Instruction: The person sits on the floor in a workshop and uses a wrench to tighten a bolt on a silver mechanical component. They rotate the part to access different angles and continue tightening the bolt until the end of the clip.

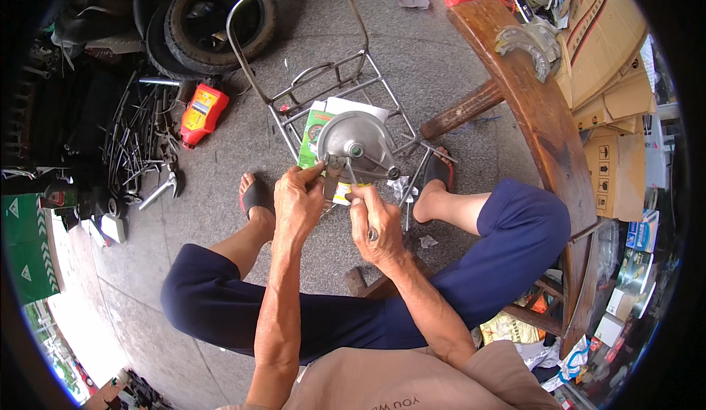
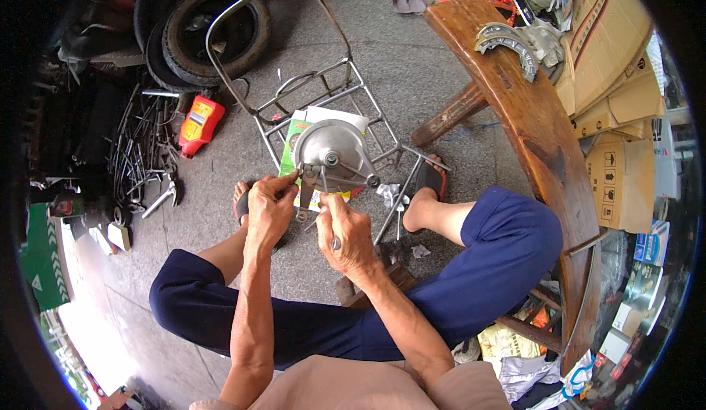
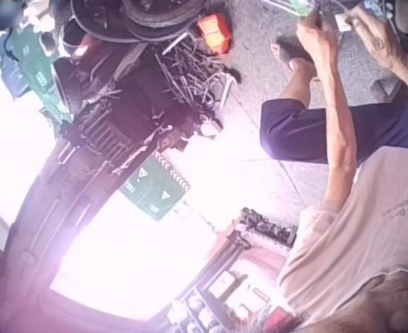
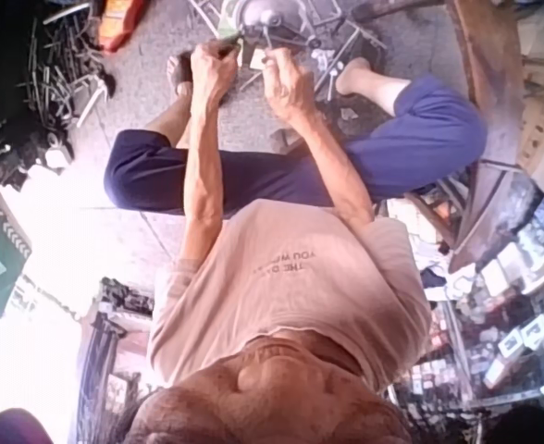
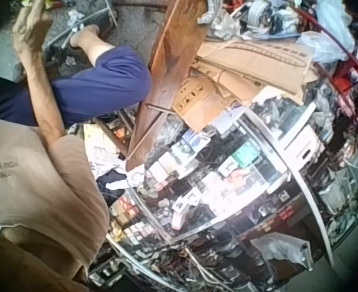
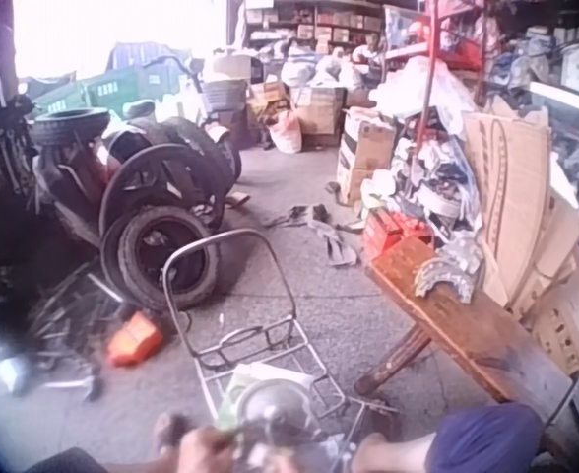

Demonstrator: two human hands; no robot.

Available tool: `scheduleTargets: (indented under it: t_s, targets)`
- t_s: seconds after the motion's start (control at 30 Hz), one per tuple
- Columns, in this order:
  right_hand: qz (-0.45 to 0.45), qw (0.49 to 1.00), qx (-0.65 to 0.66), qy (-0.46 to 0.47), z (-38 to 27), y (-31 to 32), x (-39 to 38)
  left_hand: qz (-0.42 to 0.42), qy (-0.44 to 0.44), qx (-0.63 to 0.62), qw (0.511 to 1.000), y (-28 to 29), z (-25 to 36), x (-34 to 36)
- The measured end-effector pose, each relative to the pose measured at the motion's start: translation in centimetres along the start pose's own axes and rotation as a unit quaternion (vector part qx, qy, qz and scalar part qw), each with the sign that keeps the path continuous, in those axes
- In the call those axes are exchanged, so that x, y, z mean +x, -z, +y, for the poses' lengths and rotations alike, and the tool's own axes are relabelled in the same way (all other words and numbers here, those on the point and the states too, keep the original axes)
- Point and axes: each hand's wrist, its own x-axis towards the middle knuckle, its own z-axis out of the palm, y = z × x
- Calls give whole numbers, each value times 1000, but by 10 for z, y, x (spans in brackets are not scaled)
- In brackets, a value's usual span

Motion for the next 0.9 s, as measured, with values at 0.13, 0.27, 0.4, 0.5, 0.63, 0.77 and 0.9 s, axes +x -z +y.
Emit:
scheduleTargets:
  t_s: [0.13,0.27,0.4,0.5,0.63,0.77,0.9]
  targets:
    - [2,999,19,-31,-5,2,1,-31,29,-103,994,0,-20,3]
    - [-8,998,33,-61,-7,3,2,-36,25,-224,974,-11,-52,8]
    - [0,997,37,-61,-6,2,2,-19,-10,-248,969,-21,-69,10]
    - [-3,997,30,-70,-6,5,2,-28,18,-290,956,-20,-63,7]
    - [1,998,28,-57,-2,2,0,1,95,-322,942,-7,-45,-1]
    - [18,999,27,-38,-6,2,3,-31,135,-244,960,6,-21,-4]
    - [1,999,11,-40,-5,1,2,-46,77,-111,990,6,-17,-3]
